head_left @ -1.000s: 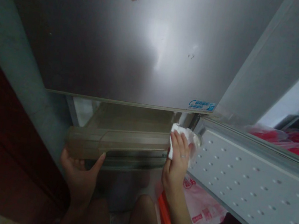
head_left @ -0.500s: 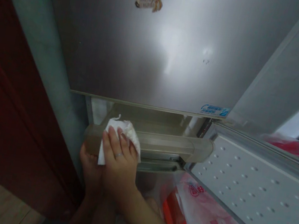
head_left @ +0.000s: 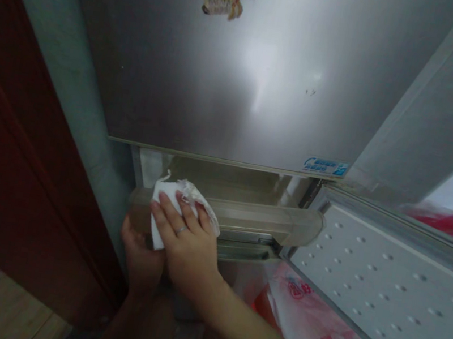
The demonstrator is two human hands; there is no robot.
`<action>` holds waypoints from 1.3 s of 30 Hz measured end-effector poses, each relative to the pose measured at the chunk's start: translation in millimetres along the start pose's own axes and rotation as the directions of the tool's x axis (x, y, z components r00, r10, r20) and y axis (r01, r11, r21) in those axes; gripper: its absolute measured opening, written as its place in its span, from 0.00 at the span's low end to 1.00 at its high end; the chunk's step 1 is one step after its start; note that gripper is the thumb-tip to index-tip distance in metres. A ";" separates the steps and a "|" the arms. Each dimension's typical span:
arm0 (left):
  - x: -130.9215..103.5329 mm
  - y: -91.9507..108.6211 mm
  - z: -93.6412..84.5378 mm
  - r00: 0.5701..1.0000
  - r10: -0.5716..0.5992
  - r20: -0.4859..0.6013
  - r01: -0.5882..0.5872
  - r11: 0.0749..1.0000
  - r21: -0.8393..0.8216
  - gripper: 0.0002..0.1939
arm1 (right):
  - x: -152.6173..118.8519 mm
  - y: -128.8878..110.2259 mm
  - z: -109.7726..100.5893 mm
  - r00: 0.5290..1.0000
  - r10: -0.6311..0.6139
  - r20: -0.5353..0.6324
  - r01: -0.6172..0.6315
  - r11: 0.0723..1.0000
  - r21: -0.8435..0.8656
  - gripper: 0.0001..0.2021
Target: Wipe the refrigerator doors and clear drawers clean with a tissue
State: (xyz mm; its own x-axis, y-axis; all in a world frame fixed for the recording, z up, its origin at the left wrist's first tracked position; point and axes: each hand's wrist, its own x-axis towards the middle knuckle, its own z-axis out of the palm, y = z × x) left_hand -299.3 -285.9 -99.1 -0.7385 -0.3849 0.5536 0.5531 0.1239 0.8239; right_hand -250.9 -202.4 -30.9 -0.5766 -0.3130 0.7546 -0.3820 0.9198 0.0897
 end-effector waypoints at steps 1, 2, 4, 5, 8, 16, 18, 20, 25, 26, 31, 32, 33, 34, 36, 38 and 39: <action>-0.4 -6.0 -2.7 1.000 -0.021 -0.017 0.021 0.999 -0.028 0.44 | -7.3 8.5 -4.4 1.000 0.004 0.000 -0.004 1.000 -0.019 0.22; -0.5 -9.7 -4.4 0.999 -0.039 -0.030 0.037 0.998 -0.054 0.47 | -15.2 17.5 -9.4 1.000 0.015 0.004 -0.015 0.999 -0.038 0.23; -0.1 -10.8 -5.4 0.998 -0.057 -0.040 0.053 0.995 -0.089 0.50 | -32.3 36.2 -20.7 0.998 0.065 0.013 -0.064 0.995 -0.074 0.25; 0.4 -9.4 -5.1 0.998 -0.057 -0.035 0.053 0.994 -0.097 0.50 | -41.4 46.0 -26.9 0.995 0.096 0.017 -0.094 0.992 -0.087 0.27; 1.5 -4.0 -3.7 0.998 -0.058 -0.025 0.055 0.993 -0.105 0.51 | -70.1 76.6 -45.5 0.979 0.202 0.011 -0.200 0.974 -0.104 0.31; 1.2 -5.8 -5.4 1.000 -0.029 -0.011 0.028 0.997 -0.078 0.53 | -120.4 143.4 -61.9 0.868 0.442 -0.226 -0.461 0.886 -0.039 0.35; 1.6 -7.4 -6.0 1.000 -0.014 -0.011 0.014 0.997 -0.070 0.53 | -120.6 145.4 -56.0 0.830 0.467 -0.305 -0.493 0.870 -0.010 0.36; 2.1 -8.8 -6.1 1.000 0.005 -0.006 -0.005 0.997 -0.073 0.52 | -116.6 138.6 -47.8 0.803 0.483 -0.349 -0.506 0.862 0.026 0.37; 2.9 -11.2 -5.3 0.999 0.041 -0.001 -0.041 0.994 -0.098 0.52 | -97.5 96.4 -24.0 0.781 0.511 -0.360 -0.513 0.853 0.096 0.36; 2.9 -11.3 -5.3 0.999 0.040 -0.004 -0.040 0.995 -0.096 0.52 | -92.9 86.5 -19.4 0.787 0.509 -0.349 -0.507 0.855 0.104 0.36; 1.7 -8.5 -4.9 1.000 0.026 -0.006 -0.027 0.996 -0.088 0.51 | -65.5 41.0 -1.2 0.871 0.429 -0.240 -0.414 0.903 0.109 0.34; 1.3 -7.6 -4.6 1.000 0.026 -0.002 -0.026 0.996 -0.089 0.51 | -59.4 32.8 1.8 0.890 0.403 -0.211 -0.390 0.915 0.103 0.33; 0.8 -6.7 -4.4 1.000 0.021 -0.002 -0.021 0.996 -0.092 0.51 | -53.3 25.0 4.8 0.907 0.376 -0.187 -0.365 0.926 0.093 0.31; 0.4 -6.1 -4.3 1.000 0.007 -0.008 -0.008 0.996 -0.093 0.51 | -47.3 17.6 8.0 0.921 0.350 -0.170 -0.341 0.937 0.081 0.30; 0.1 -5.6 -4.9 0.999 -0.036 -0.015 0.034 0.994 -0.101 0.51 | -35.3 3.6 14.8 0.942 0.296 -0.158 -0.292 0.955 0.052 0.27; 1.3 -6.0 -6.3 0.999 -0.047 -0.022 0.045 0.994 -0.099 0.45 | -23.6 -9.3 21.2 0.961 0.235 -0.146 -0.234 0.972 0.028 0.24; 2.3 -6.3 -7.0 1.000 -0.025 -0.019 0.023 0.996 -0.081 0.38 | -17.9 -15.2 23.8 0.968 0.207 -0.139 -0.207 0.978 0.019 0.24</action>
State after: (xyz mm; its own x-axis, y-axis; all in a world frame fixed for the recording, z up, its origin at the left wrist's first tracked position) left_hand -301.8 -294.0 -103.9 -0.7442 -0.4054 0.5308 0.5653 0.0408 0.8238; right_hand -251.9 -216.5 -61.3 -0.5371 -0.0797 0.8398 -0.2684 0.9599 -0.0805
